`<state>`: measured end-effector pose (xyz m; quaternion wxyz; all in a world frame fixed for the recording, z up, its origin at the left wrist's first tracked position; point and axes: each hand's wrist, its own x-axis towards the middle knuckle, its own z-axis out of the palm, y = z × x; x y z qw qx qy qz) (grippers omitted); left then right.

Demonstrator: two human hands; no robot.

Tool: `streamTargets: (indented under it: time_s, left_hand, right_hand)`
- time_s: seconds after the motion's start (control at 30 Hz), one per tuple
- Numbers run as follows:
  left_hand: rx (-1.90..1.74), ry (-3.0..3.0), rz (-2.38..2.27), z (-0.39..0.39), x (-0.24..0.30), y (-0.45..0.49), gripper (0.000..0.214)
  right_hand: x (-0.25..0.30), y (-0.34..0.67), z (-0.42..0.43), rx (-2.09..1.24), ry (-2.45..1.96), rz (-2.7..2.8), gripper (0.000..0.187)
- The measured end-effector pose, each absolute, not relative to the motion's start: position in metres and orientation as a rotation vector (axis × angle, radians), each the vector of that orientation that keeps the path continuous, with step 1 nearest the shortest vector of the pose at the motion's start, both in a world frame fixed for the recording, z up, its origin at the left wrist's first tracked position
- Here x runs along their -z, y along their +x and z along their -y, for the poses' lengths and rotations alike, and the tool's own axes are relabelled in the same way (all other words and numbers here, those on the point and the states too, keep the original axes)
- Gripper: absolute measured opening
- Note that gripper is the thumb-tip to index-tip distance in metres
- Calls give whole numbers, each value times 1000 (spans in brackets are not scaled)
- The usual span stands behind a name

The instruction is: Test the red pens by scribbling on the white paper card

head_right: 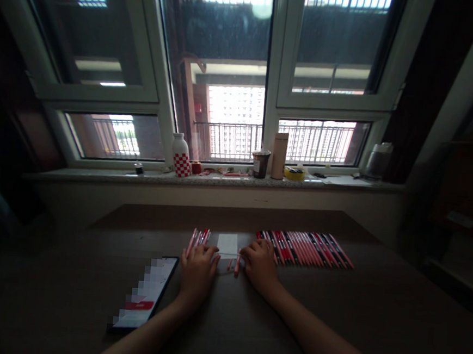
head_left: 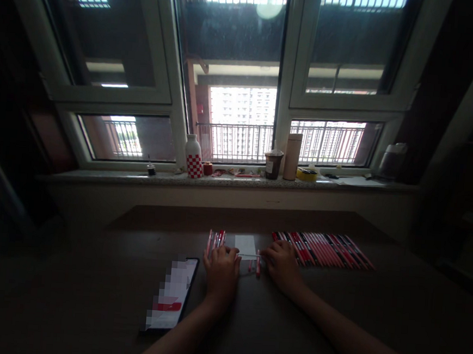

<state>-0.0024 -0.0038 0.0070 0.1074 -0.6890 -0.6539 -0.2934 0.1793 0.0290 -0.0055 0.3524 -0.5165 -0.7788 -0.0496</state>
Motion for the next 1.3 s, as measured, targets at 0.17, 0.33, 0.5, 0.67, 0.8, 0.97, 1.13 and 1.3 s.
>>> streamTargets:
  time_s: [0.17,0.33,0.5,0.67,0.8,0.97,1.13,1.3]
  left_hand:
    - [853,-2053,1938,5,-9,-2,21]
    - [836,-2059,1957,5,-10,-2,21]
    - [844,-2042,1953,3,-7,-3,22]
    - [839,-2013,1951,2,-6,-4,22]
    - [841,-2036,1929,3,-6,-3,22]
    - [805,-2099,1884,7,-9,-2,19]
    - [763,-2127,1867,9,-12,-1,18]
    - [749,-2120,1873,8,-10,-1,17]
  right_hand:
    - [3,179,-27,120,-1330,2024,15]
    - [2,179,-26,106,-1350,2022,15]
    - [3,179,-27,112,-1360,2015,16]
    - [2,179,-26,130,-1377,2004,18]
    - [2,180,-26,134,-1390,1989,18]
    - [2,180,-27,141,-1404,1978,17]
    - [3,179,-28,142,-1409,1975,17]
    - [3,180,-28,143,-1405,1973,18]
